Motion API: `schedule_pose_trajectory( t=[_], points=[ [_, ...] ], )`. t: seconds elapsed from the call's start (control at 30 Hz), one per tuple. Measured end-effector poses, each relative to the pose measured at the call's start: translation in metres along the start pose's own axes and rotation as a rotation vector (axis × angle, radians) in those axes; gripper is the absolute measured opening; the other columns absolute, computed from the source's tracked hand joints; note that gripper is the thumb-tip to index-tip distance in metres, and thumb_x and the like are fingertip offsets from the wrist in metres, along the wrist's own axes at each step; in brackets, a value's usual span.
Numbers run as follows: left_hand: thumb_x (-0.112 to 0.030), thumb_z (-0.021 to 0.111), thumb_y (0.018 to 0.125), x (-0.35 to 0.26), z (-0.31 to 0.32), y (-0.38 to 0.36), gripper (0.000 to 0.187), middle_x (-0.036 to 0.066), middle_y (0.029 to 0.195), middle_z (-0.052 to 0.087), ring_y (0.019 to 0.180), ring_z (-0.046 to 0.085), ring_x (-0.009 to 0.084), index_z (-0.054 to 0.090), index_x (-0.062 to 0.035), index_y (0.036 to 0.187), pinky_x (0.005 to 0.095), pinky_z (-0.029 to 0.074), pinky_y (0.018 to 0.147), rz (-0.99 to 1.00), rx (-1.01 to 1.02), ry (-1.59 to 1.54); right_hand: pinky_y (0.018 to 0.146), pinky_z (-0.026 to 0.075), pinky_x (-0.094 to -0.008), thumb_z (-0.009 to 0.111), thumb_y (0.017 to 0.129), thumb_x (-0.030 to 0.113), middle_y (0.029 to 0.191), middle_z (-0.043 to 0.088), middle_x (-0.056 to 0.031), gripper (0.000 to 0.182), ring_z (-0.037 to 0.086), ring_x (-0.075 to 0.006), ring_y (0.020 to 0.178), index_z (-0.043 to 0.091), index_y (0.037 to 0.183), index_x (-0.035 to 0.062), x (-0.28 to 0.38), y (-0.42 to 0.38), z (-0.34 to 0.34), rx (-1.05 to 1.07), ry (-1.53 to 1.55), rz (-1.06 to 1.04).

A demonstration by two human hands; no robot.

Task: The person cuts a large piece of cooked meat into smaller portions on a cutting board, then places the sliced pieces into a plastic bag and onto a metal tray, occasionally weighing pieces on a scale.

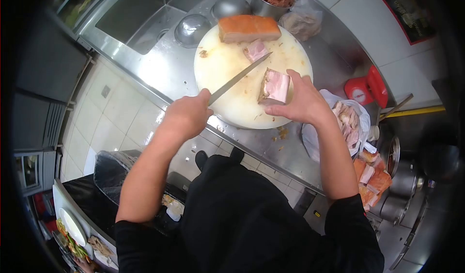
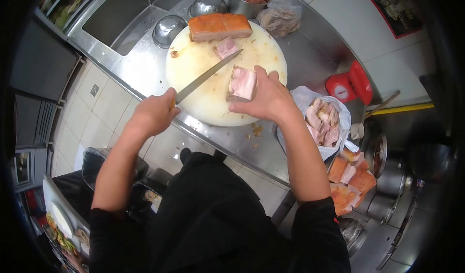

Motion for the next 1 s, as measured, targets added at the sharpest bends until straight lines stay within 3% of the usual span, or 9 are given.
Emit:
schedule_pose_trajectory(
  t=[0.07,0.17,0.27,0.37,0.57,0.83,0.93,1.0],
  points=[
    [-0.027,0.063,0.098,-0.012,0.005,-0.001,0.031,0.029,0.088,0.069,0.09,0.067,0.0496,0.05,-0.0049,0.116,0.0564,0.052,0.081,-0.018,-0.021,-0.027,0.105,0.048,-0.0441,0.085,0.069,0.041,0.132,0.058,-0.0297,0.099,0.057,-0.0424,0.127,0.044,0.148,-0.0039,-0.028,0.008,0.016,-0.168,-0.079,-0.292],
    [-0.026,0.062,0.099,-0.031,0.011,-0.019,0.031,0.031,0.089,0.069,0.089,0.066,0.0518,0.049,-0.0049,0.117,0.0577,0.052,0.08,-0.006,-0.06,-0.221,0.107,0.046,-0.0428,0.086,0.07,0.037,0.132,0.056,-0.028,0.091,0.056,-0.0414,0.126,0.048,0.141,-0.0054,-0.027,0.01,0.028,0.003,0.344,-0.117],
    [-0.023,0.061,0.099,-0.056,0.014,-0.032,0.032,0.034,0.086,0.067,0.087,0.065,0.0537,0.046,-0.0013,0.116,0.0582,0.051,0.078,0.031,-0.091,-0.311,0.099,0.05,-0.0397,0.082,0.074,0.03,0.121,0.061,-0.0217,0.074,0.062,-0.0355,0.111,0.051,0.134,-0.0022,-0.016,-0.002,0.033,-0.126,0.119,-0.084],
    [-0.02,0.059,0.099,-0.071,0.01,-0.039,0.029,0.034,0.082,0.066,0.083,0.064,0.0538,0.044,0.001,0.112,0.0592,0.05,0.075,0.064,-0.098,-0.329,0.102,0.048,-0.0435,0.074,0.08,0.026,0.125,0.06,-0.0232,0.06,0.059,-0.0382,0.118,0.055,0.129,-0.0017,-0.021,0.0,0.034,-0.313,0.31,-0.098],
    [-0.018,0.054,0.101,-0.079,0.002,-0.052,0.021,0.03,0.075,0.067,0.079,0.066,0.051,0.047,0.0014,0.105,0.0589,0.05,0.074,0.1,-0.068,-0.246,0.094,0.05,-0.044,0.065,0.085,0.022,0.112,0.062,-0.0188,0.034,0.061,-0.0373,0.108,0.06,0.111,0.0013,-0.008,0.017,0.033,-0.285,0.292,-0.164],
    [-0.019,0.058,0.099,-0.067,-0.005,-0.077,0.024,0.03,0.075,0.065,0.076,0.064,0.0523,0.046,-0.0005,0.107,0.06,0.049,0.07,0.014,0.067,-0.145,0.09,0.051,-0.0421,0.069,0.081,0.018,0.106,0.061,-0.0166,0.027,0.062,-0.0359,0.101,0.062,0.101,0.0016,-0.008,0.017,0.041,-0.385,0.27,-0.203],
    [-0.021,0.053,0.103,-0.056,-0.016,-0.113,0.023,0.028,0.078,0.067,0.082,0.066,0.051,0.046,-0.0007,0.109,0.0594,0.051,0.074,-0.115,0.261,-0.034,0.089,0.051,-0.0422,0.07,0.081,0.017,0.104,0.061,-0.0163,0.026,0.062,-0.036,0.099,0.062,0.1,0.0015,-0.009,0.017,0.043,-0.408,0.33,-0.235],
    [-0.021,0.053,0.103,-0.063,-0.021,-0.108,0.023,0.028,0.079,0.068,0.083,0.066,0.0509,0.045,-0.0009,0.11,0.0599,0.051,0.073,-0.113,0.283,-0.046,0.088,0.051,-0.0423,0.07,0.08,0.016,0.102,0.062,-0.016,0.026,0.062,-0.036,0.098,0.061,0.1,0.0016,-0.01,0.015,0.045,-0.398,0.37,-0.239]
  ],
)
Point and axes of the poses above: each hand's wrist, its own y-axis towards the middle knuckle, its own z-axis out of the palm, x = y × z, the point moved 3 cm from there along y, towards the middle knuckle
